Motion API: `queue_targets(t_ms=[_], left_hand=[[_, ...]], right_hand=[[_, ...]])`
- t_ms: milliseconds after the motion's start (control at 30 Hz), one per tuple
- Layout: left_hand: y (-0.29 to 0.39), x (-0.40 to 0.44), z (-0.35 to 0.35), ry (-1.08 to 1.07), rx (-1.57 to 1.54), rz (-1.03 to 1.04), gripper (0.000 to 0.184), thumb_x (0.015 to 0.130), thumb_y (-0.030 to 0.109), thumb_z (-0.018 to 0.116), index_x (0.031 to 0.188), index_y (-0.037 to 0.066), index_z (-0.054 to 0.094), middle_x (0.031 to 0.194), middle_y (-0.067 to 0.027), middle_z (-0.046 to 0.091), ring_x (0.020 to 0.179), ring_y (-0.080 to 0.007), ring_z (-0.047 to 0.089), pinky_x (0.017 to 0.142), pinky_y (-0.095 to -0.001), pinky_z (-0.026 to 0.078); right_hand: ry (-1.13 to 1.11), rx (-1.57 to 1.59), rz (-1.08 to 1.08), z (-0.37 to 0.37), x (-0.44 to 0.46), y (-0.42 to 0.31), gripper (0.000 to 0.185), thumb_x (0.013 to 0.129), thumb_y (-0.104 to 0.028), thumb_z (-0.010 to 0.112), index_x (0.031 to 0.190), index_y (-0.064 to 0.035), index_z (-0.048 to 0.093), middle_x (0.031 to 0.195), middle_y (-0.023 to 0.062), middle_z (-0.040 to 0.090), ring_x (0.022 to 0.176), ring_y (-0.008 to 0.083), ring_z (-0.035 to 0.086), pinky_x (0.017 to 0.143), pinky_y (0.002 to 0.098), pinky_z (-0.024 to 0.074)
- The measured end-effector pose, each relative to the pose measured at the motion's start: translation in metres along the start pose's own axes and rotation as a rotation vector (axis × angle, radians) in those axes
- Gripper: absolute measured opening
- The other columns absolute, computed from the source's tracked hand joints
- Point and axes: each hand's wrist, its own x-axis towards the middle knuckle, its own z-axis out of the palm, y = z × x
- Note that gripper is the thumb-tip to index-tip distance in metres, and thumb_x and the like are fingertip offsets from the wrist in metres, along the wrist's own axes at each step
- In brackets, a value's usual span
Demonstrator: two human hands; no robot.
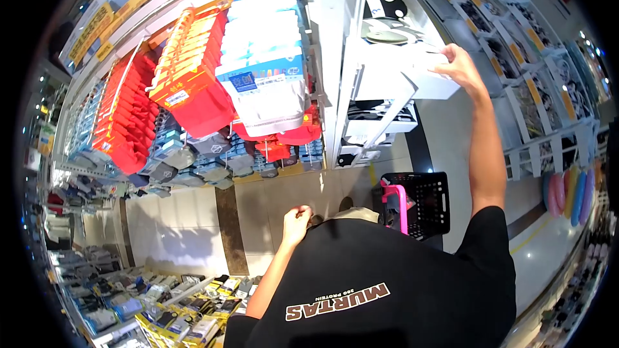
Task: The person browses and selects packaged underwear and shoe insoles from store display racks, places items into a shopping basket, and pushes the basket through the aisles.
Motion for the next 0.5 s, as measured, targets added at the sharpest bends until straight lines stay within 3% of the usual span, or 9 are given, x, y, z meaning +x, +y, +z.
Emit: queue_targets(t_ms=[100,233,333,400,500], left_hand=[[0.016,0.004,0.007,-0.007,0.082,0.047,0.020,0.093,0.014,0.064,0.101,-0.004,0.064,0.086,-0.0067,0.068,0.072,-0.0113,0.062,0.065,-0.0252,0.051],[0.035,0.009,0.022,-0.031,0.127,0.049,0.021,0.092,0.014,0.065,0.101,-0.005,0.065,0.086,-0.0076,0.069,0.074,-0.0123,0.064,0.067,-0.0269,0.051],[0.041,0.012,0.037,-0.035,0.181,0.083,0.021,0.091,0.014,0.065,0.102,-0.004,0.065,0.085,-0.0076,0.069,0.073,-0.0124,0.064,0.067,-0.0268,0.051],[0.047,0.015,0.048,-0.051,0.184,0.100,0.022,0.092,0.014,0.065,0.103,-0.004,0.064,0.086,-0.0085,0.069,0.072,-0.0131,0.064,0.067,-0.0269,0.052],[0.059,0.011,0.056,-0.078,0.114,0.087,0.023,0.092,0.015,0.065,0.105,-0.004,0.064,0.088,-0.0094,0.070,0.072,-0.0137,0.065,0.068,-0.0269,0.052]], right_hand=[[-0.062,0.199,-0.098,0.002,0.005,0.016,0.045,0.068,-0.009,0.082,0.105,0.0013,0.058,0.091,0.0081,0.064,0.080,0.0141,0.059,0.071,0.0274,0.0462],[-0.126,0.329,-0.104,-0.006,-0.011,0.005,0.049,0.077,-0.007,0.078,0.121,0.0007,0.058,0.103,0.0067,0.066,0.091,0.0127,0.061,0.083,0.0240,0.0461],[-0.095,0.560,-0.085,-0.011,-0.003,0.019,0.044,0.082,-0.009,0.075,0.122,0.0002,0.059,0.105,0.0060,0.067,0.095,0.0122,0.062,0.086,0.0239,0.0465],[0.081,0.857,-0.175,-0.013,0.004,0.024,0.033,0.089,-0.014,0.071,0.117,-0.0004,0.061,0.104,0.0054,0.068,0.095,0.0112,0.063,0.086,0.0258,0.0486],[0.286,1.032,-0.077,-0.025,-0.001,0.029,0.026,0.096,-0.021,0.063,0.113,-0.0023,0.061,0.108,0.0082,0.067,0.098,0.0140,0.064,0.090,0.0292,0.0490]])
